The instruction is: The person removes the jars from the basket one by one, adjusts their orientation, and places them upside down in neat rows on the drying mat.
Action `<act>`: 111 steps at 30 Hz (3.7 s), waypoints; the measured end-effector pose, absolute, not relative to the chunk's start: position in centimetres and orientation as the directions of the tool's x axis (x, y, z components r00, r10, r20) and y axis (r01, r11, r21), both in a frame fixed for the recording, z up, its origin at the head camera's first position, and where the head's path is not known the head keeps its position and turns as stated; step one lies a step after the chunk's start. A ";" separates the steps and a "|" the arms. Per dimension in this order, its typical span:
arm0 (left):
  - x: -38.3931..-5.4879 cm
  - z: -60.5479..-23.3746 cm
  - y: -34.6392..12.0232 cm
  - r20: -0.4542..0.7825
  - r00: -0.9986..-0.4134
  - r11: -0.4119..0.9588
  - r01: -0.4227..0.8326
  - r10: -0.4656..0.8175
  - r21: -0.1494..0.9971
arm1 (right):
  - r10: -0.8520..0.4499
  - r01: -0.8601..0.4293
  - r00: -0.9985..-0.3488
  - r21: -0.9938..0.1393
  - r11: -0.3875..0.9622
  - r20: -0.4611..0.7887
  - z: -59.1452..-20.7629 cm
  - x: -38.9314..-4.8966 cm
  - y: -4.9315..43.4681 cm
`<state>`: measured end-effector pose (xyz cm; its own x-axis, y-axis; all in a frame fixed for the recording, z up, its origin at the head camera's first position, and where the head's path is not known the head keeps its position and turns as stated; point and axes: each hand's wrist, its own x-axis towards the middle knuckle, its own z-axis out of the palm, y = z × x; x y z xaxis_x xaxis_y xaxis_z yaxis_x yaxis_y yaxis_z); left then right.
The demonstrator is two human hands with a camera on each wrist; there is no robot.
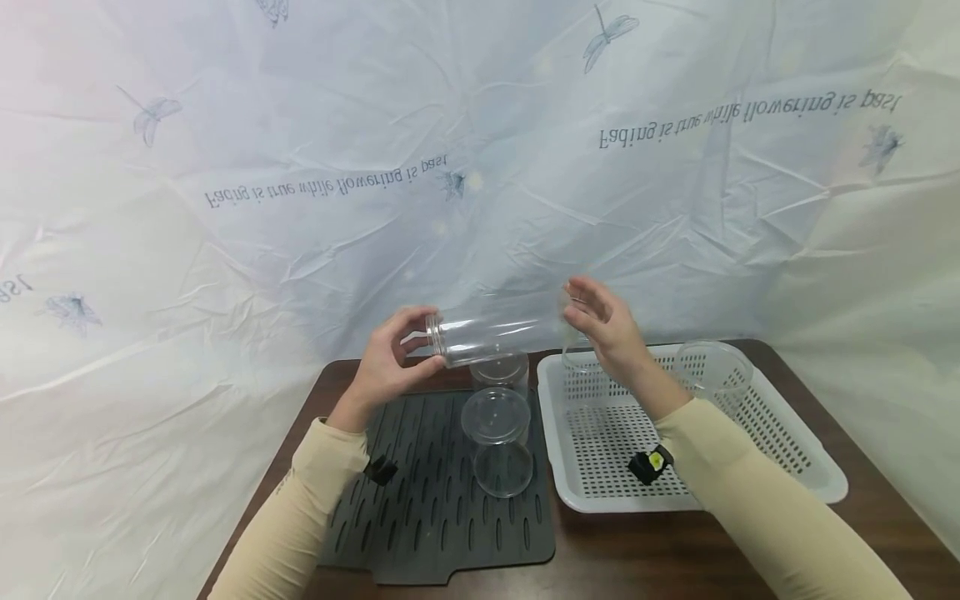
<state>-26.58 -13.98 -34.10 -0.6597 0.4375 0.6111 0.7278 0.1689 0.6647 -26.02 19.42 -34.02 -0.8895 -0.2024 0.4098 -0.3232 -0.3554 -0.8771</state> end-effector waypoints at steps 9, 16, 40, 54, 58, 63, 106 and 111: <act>-26.5 -34.1 -14.2 0.613 -0.650 0.160 0.733 0.449 0.661 | -0.274 -0.291 -0.871 -0.879 -0.378 0.407 -35.2 -26.0 18.8; -26.6 -34.4 -14.5 0.621 -0.631 0.141 0.746 0.466 0.651 | -0.287 -0.300 -0.864 -0.880 -0.369 0.414 -35.7 -26.2 18.3; -26.3 -34.4 -14.6 0.595 -0.644 0.137 0.726 0.481 0.674 | -0.344 -0.277 -0.812 -0.829 -0.485 0.472 -36.3 -25.9 17.5; -23.9 -32.2 -14.2 0.561 -0.662 0.137 0.698 0.497 0.702 | -0.312 -0.272 -0.830 -0.825 -0.496 0.462 -36.2 -25.9 17.6; -23.9 -32.2 -14.2 0.557 -0.660 0.131 0.696 0.505 0.706 | -0.305 -0.295 -0.826 -0.826 -0.480 0.473 -36.0 -25.9 17.7; -23.8 -32.2 -14.1 0.550 -0.657 0.125 0.693 0.516 0.710 | -0.293 -0.320 -0.822 -0.823 -0.470 0.487 -35.6 -25.8 17.8; -28.2 -39.6 -19.7 0.299 -0.816 0.600 0.570 0.495 0.560 | -0.435 -0.569 -0.758 -0.819 0.078 0.485 -29.7 -21.9 21.0; -28.6 -40.4 -20.3 0.200 -0.866 0.697 0.489 0.458 0.524 | -0.485 -0.606 -0.724 -0.789 0.107 0.490 -29.5 -21.5 20.8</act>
